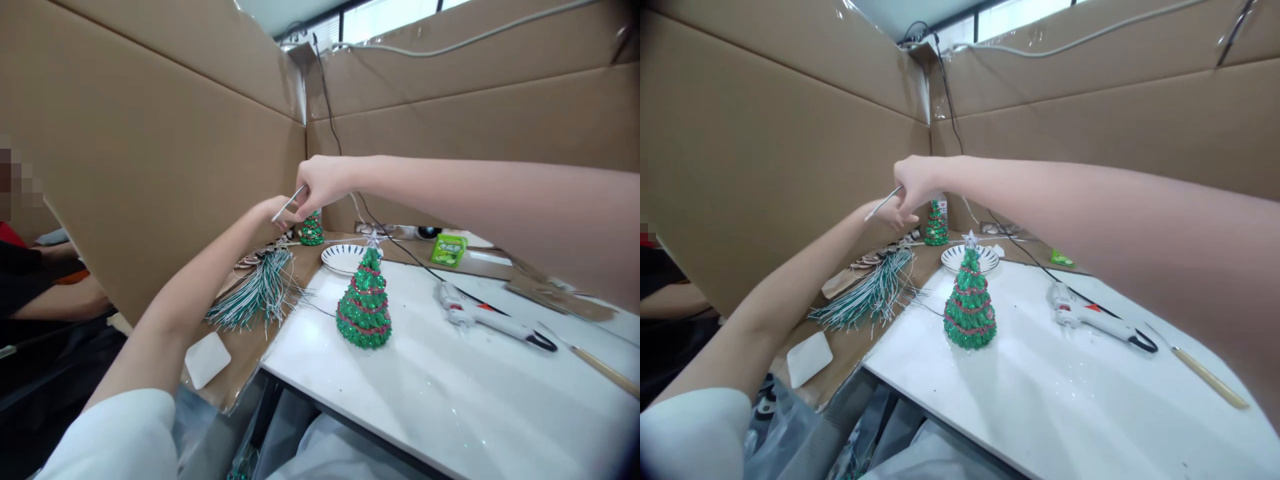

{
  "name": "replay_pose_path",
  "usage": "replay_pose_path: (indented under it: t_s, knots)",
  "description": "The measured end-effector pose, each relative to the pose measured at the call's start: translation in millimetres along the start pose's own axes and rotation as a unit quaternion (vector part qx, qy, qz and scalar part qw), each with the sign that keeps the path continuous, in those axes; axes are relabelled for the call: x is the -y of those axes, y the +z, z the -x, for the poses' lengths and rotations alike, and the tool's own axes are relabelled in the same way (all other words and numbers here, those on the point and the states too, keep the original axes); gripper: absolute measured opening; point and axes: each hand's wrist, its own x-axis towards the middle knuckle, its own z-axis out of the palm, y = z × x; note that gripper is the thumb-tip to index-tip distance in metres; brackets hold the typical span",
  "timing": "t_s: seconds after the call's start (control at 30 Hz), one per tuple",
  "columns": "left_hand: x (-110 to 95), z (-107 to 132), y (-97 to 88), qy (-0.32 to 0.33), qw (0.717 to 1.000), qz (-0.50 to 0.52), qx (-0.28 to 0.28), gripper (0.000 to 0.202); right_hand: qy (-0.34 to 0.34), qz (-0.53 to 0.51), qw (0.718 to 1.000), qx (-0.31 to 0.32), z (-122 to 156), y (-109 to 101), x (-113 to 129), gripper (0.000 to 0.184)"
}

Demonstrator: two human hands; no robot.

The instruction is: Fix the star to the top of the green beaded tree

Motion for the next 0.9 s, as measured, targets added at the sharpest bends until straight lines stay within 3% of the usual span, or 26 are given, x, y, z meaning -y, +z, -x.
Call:
replay_pose_path:
  t_s: [0.03, 0.07, 0.2, 0.33, 0.43, 0.57, 0.63, 0.7, 0.83, 0.9]
  knots:
    - [2.1, -7.2, 6.2, -0.038, 0.998, -0.026, 0.047, 0.061, 0.02, 0.001, 1.0, -0.008, 6.8, -5.2, -10.9, 0.032]
    - [3.5, -12.5, 9.7, -0.04, 0.997, -0.035, 0.059, 0.067, 0.035, 0.005, 0.999, -0.015, 14.5, -10.0, -20.5, 0.033]
    - [-1.0, -14.5, 5.5, -0.028, 0.996, -0.062, 0.057, 0.075, 0.062, 0.039, 0.996, -0.043, 54.3, -23.9, -39.0, 0.034]
    - [-22.0, -5.0, 6.0, 0.044, 0.995, -0.056, 0.066, 0.052, 0.065, 0.083, 0.991, -0.08, 95.9, -33.0, -36.9, 0.027]
    - [-40.8, 1.2, 19.6, 0.094, 0.991, -0.063, 0.075, 0.05, 0.08, 0.079, 0.984, -0.135, 122.6, -42.8, -38.2, 0.036]
    - [-60.4, 18.2, 38.9, 0.156, 0.983, -0.006, 0.098, 0.051, 0.174, 0.07, 0.956, -0.223, 155.1, -61.7, -40.7, 0.04]
    - [-66.2, 29.5, 44.9, 0.18, 0.976, 0.03, 0.117, 0.051, 0.23, 0.069, 0.941, -0.238, 170.5, -70.4, -38.6, 0.04]
    - [-69.8, 38.9, 48.6, 0.212, 0.972, 0.029, 0.102, 0.049, 0.269, 0.07, 0.93, -0.24, 184.7, -76.1, -35.1, 0.043]
    - [-77.4, 51.5, 53.9, 0.257, 0.965, 0.037, 0.049, 0.041, 0.331, -0.049, 0.917, -0.219, 205.2, -76.1, -27.3, 0.052]
    - [-84.0, 59.5, 56.5, 0.259, 0.963, 0.074, 0.026, 0.037, 0.362, -0.149, 0.892, -0.226, 210.4, -71.0, -22.4, 0.049]
